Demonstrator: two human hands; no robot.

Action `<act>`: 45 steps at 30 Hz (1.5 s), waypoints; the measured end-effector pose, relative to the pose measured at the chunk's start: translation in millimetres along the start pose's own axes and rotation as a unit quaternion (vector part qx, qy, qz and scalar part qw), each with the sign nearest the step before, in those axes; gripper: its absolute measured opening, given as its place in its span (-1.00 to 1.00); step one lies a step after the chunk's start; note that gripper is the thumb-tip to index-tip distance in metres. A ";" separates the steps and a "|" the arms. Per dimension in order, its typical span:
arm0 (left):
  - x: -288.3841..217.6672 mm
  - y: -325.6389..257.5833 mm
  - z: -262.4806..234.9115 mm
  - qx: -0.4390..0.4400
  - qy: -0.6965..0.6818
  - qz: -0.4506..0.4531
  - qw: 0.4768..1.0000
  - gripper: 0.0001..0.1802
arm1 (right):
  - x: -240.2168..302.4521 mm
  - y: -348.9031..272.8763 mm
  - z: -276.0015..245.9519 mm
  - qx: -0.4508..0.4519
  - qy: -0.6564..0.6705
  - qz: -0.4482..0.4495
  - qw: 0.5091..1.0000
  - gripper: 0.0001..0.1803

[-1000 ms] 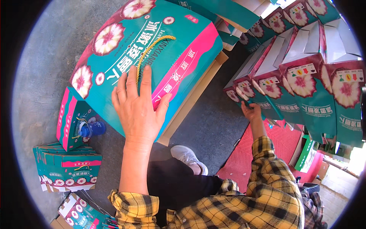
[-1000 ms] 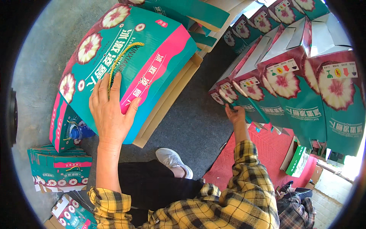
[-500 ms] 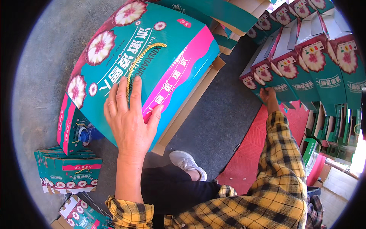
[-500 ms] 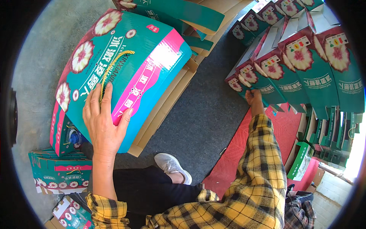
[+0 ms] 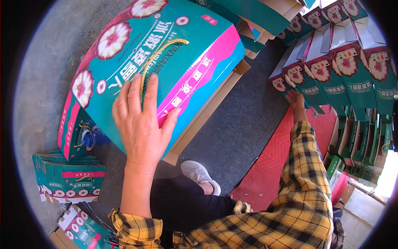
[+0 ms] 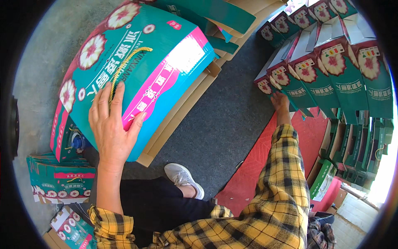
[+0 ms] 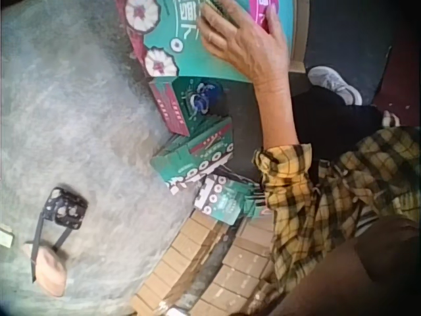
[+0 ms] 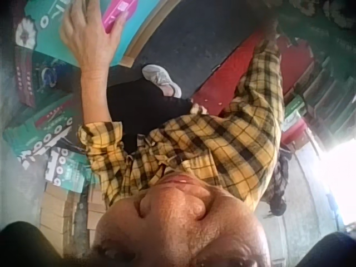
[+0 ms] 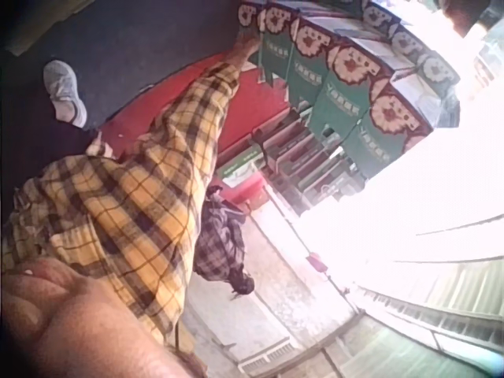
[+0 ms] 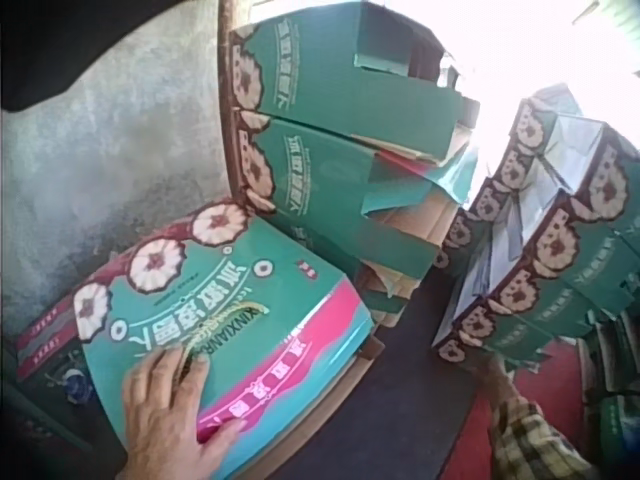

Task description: Assembling and folding cardboard gift boxes from flat sheets.

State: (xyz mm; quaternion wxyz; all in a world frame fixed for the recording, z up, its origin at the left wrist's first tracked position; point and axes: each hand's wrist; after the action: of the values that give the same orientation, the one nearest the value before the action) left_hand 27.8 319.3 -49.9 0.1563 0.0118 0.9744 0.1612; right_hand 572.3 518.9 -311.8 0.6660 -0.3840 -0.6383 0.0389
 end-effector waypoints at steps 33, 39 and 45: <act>-92.8 -540.9 -164.6 0.234 0.039 -0.661 0.712 -0.37 | -265.9 -414.0 192.5 0.660 -0.568 -0.316 0.376 -0.67; -154.3 -595.4 -124.9 0.041 -0.023 -0.641 0.766 -0.41 | -263.8 -477.4 217.7 0.793 -0.385 -0.255 0.396 -0.66; -181.1 -670.9 -146.2 0.011 -0.010 -0.632 0.775 -0.43 | -225.2 -574.9 200.5 0.735 -0.416 -0.386 0.371 -0.71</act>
State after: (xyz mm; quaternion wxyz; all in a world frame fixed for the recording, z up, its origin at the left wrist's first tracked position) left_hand 173.3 -375.2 -77.1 0.2325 -0.6028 0.7631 0.0150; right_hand 102.8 85.8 -196.1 0.2786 0.6098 -0.6334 0.3865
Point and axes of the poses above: each hand's wrist, its own y-axis towards the middle knuckle, its own z-axis out of the palm, x = y × z, and after that the axes turned 14 degrees about -y, right-handed
